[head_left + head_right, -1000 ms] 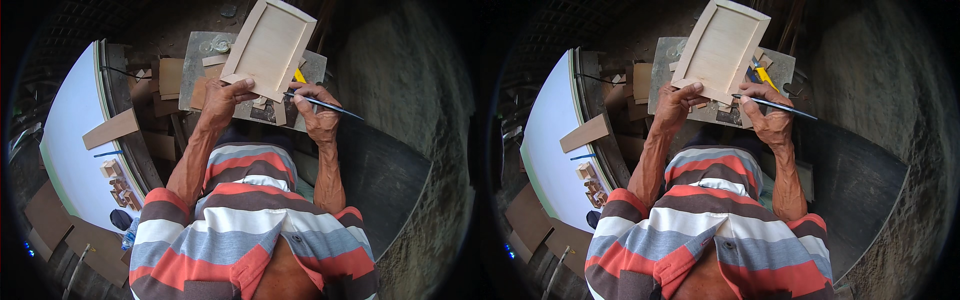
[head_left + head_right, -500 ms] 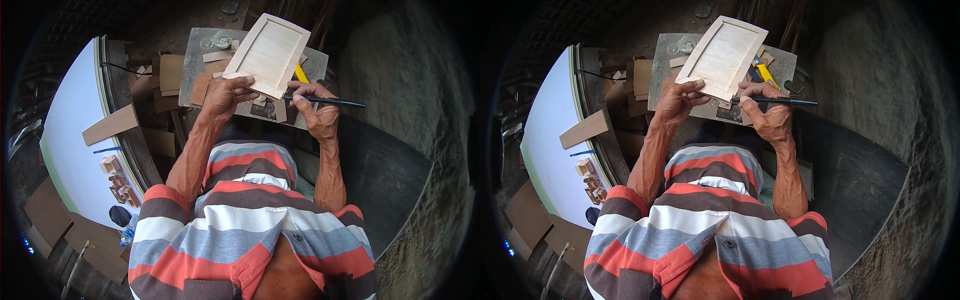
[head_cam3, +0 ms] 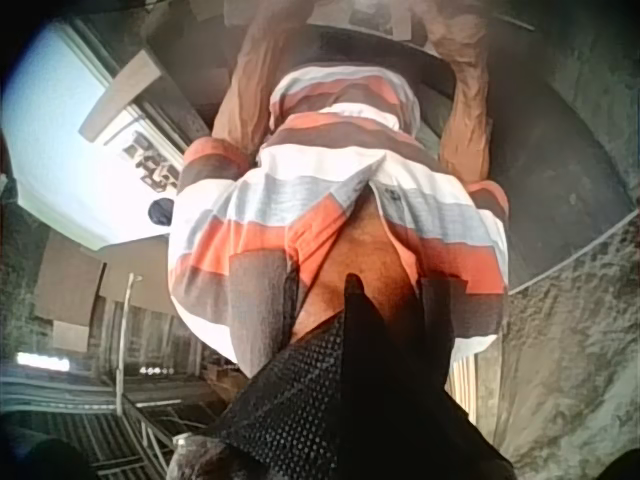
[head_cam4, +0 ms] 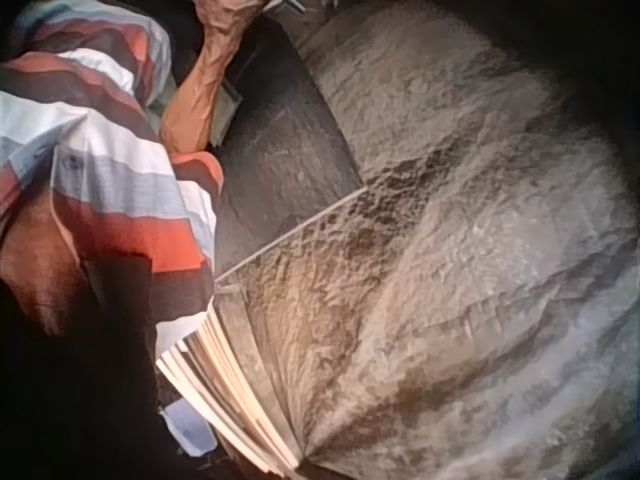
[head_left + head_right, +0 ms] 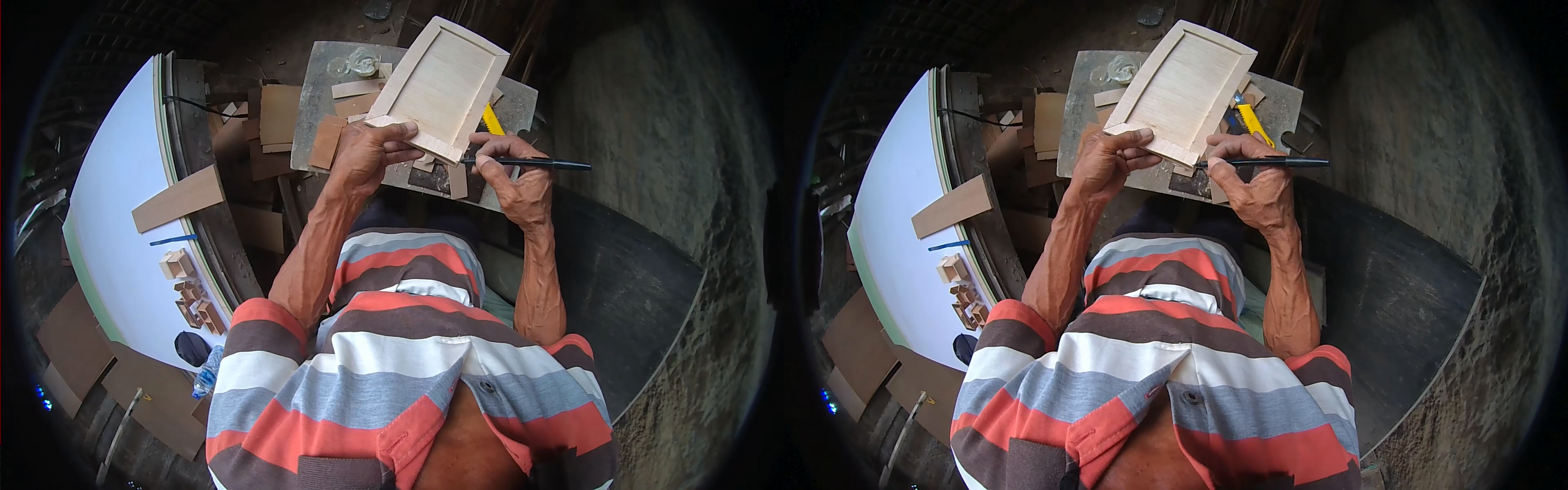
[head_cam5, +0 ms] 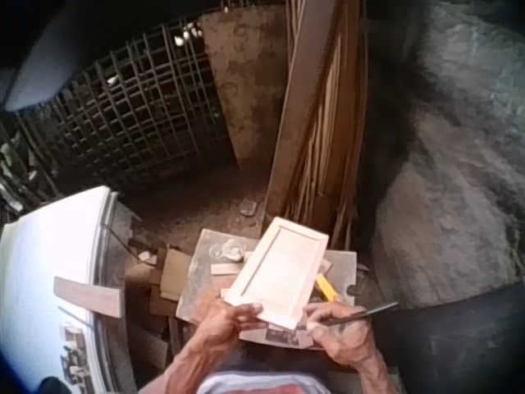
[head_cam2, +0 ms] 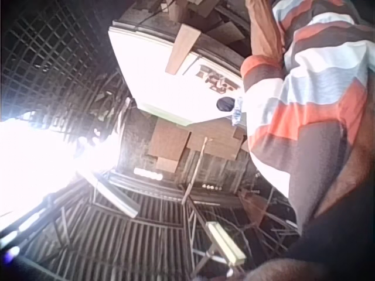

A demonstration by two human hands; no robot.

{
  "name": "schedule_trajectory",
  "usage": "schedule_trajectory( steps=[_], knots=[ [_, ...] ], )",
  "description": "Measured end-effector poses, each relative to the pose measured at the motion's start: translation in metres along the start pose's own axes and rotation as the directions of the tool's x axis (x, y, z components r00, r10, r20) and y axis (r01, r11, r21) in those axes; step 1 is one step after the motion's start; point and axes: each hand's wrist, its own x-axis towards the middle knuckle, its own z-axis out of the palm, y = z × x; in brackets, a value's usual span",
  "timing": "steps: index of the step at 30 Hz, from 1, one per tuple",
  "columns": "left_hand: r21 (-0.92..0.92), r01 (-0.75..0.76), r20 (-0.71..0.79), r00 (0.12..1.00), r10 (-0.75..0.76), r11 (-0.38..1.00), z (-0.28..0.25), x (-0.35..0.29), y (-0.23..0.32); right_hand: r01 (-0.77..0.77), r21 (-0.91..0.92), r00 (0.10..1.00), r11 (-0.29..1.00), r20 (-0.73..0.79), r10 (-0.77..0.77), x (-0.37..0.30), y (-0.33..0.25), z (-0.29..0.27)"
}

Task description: The person assembles a small wooden frame by hand. They mark a piece of wood with a pencil, cut it with a hand saw, and then apply glue to the edges of the frame pieces using a brush. The person joins the glued pieces together to form a rectangular frame.

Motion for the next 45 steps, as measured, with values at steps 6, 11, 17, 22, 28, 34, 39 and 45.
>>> schedule_trajectory(
  steps=[6, 11, 17, 22, 28, 34, 39, 45],
  knots=[
    [0.015, -0.003, -0.003, 1.000, 0.003, 1.000, 0.002, 0.001, 0.001, -0.011, -0.002, 1.000, 1.000, 0.011, 0.011, 0.002, 0.004, -0.001],
    [0.006, -0.010, -0.004, 1.000, 0.010, 1.000, 0.001, 0.002, -0.001, -0.086, 0.025, 0.996, 0.996, 0.026, 0.085, 0.002, 0.003, -0.001],
    [-0.007, 0.013, -0.029, 1.000, -0.013, 1.000, -0.003, 0.006, -0.005, -0.010, -0.035, 0.999, 0.999, 0.049, 0.012, 0.005, 0.009, -0.002],
    [-0.051, -0.025, -0.017, 1.000, 0.024, 0.998, -0.020, 0.010, -0.013, -0.151, 0.231, 0.973, 0.961, -0.137, 0.186, 0.010, 0.027, 0.009],
    [-0.071, -0.072, -0.136, 0.989, 0.062, 0.995, -0.079, 0.007, -0.044, -0.365, -0.444, 0.899, 0.818, 0.062, 0.434, 0.044, 0.100, 0.033],
    [-0.160, -0.059, -0.265, 0.964, 0.015, 0.985, -0.129, 0.000, -0.082, -0.184, -0.666, 0.939, 0.723, 0.098, 0.329, 0.076, 0.188, 0.070],
    [-0.227, -0.084, -0.310, 0.951, 0.010, 0.970, -0.155, 0.008, -0.109, -0.196, -0.792, 0.906, 0.579, 0.079, 0.415, 0.090, 0.202, 0.085],
    [-0.301, -0.070, -0.328, 0.944, -0.034, 0.951, -0.182, 0.020, -0.131, -0.263, -0.835, 0.919, 0.484, -0.065, 0.389, 0.086, 0.188, 0.100]
  ],
)
